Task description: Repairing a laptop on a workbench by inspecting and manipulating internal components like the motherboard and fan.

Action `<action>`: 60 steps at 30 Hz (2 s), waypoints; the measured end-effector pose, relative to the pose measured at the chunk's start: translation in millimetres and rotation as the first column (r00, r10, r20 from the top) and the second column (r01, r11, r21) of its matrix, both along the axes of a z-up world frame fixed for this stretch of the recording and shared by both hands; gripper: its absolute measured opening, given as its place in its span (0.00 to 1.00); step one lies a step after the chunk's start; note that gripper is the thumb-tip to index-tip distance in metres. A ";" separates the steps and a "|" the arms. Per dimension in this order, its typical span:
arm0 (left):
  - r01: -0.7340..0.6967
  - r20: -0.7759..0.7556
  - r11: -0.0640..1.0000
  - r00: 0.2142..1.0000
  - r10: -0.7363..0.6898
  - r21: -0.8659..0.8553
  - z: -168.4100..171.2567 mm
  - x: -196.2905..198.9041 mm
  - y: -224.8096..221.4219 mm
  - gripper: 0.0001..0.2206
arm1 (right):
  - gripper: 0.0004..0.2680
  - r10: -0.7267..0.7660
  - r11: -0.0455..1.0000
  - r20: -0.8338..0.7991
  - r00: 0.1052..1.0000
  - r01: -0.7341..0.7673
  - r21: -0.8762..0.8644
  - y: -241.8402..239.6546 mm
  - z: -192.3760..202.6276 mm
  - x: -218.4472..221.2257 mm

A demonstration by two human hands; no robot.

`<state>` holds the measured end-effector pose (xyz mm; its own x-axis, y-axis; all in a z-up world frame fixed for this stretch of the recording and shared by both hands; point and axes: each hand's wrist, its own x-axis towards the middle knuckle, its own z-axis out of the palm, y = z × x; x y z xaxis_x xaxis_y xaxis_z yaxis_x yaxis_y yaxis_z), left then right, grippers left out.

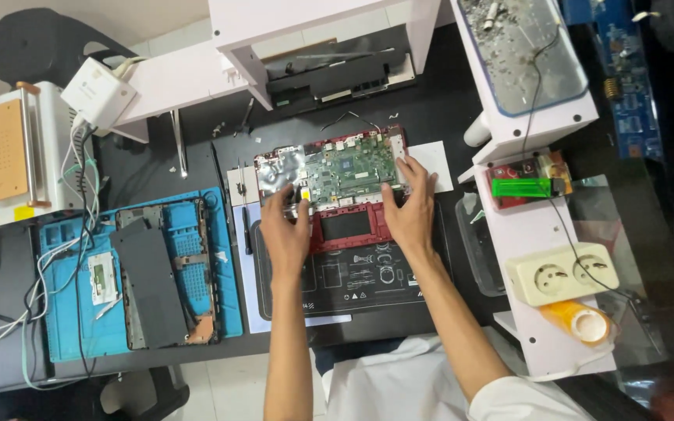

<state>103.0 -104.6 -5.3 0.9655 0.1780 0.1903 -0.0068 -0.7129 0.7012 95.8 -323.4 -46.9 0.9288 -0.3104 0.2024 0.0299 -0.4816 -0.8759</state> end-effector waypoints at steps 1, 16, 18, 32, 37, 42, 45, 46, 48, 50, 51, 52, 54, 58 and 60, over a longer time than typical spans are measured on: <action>-0.005 -0.002 1.000 1.000 0.005 0.001 -1.3 -2.6 -2.6 0.16 | 0.22 0.005 1.000 -0.002 1.000 -0.005 0.001 0.5 1.4 -0.8; -0.081 0.146 0.996 0.986 0.083 -0.021 -33.5 -17.7 -15.3 0.18 | 0.24 0.009 0.998 0.062 0.998 -0.013 0.068 1.2 19.8 -10.2; -0.089 0.182 0.996 0.979 0.093 -0.029 -32.8 -19.7 -14.1 0.18 | 0.23 0.010 0.997 0.059 0.998 -0.015 0.070 0.4 13.6 -9.1; -0.097 0.275 0.990 0.954 0.121 -0.098 -28.2 -23.7 -13.1 0.15 | 0.23 0.090 0.994 0.048 0.995 -0.087 -0.059 -0.6 14.1 -12.6; -0.099 0.306 0.988 0.943 0.130 -0.117 -28.7 -23.3 -13.7 0.15 | 0.22 0.135 0.990 0.082 0.987 -0.130 -0.055 -3.6 11.2 -10.9; -0.103 0.347 0.986 0.927 0.142 -0.129 -32.5 -21.1 -13.5 0.14 | 0.20 0.142 0.988 0.055 0.988 -0.145 0.045 -0.1 20.6 -13.7; -0.116 0.343 0.985 0.927 0.153 -0.126 -28.2 -22.1 -14.1 0.14 | 0.20 0.138 0.984 -0.021 0.990 -0.135 0.119 1.8 22.0 -12.4; -0.114 0.342 0.985 0.927 0.152 -0.128 -27.9 -22.4 -14.7 0.14 | 0.20 0.137 0.984 -0.021 0.990 -0.133 0.118 2.9 22.5 -11.5; -0.126 0.322 0.981 0.931 0.169 -0.149 -27.1 -23.7 -15.6 0.13 | 0.20 0.144 0.979 0.005 0.990 -0.144 0.146 5.3 23.5 -10.0; -0.131 0.312 0.976 0.933 0.181 -0.176 -22.4 -22.4 -17.2 0.13 | 0.19 0.155 0.969 0.032 0.987 -0.158 0.191 7.7 23.6 -6.5; -0.135 0.299 0.970 0.935 0.192 -0.201 -20.2 -22.7 -17.1 0.13 | 0.19 0.163 0.956 0.055 0.985 -0.171 0.237 9.8 23.1 -5.8; -0.136 0.299 0.970 0.935 0.192 -0.199 -18.7 -22.6 -17.4 0.13 | 0.19 0.164 0.956 0.055 0.985 -0.172 0.239 10.4 23.3 -5.0; -0.141 0.284 0.962 0.936 0.207 -0.234 -15.7 -23.6 -18.3 0.14 | 0.18 0.170 0.954 0.030 0.985 -0.172 0.244 11.3 23.9 -4.4; -0.139 0.280 0.964 0.938 0.202 -0.229 -19.6 -24.0 -16.1 0.14 | 0.17 0.168 0.950 -0.010 0.986 -0.159 0.267 8.6 16.9 -4.0; -0.123 0.289 0.970 0.940 0.181 -0.209 -20.7 -22.6 -16.5 0.14 | 0.17 0.157 0.952 -0.006 0.988 -0.150 0.268 5.7 11.1 -2.7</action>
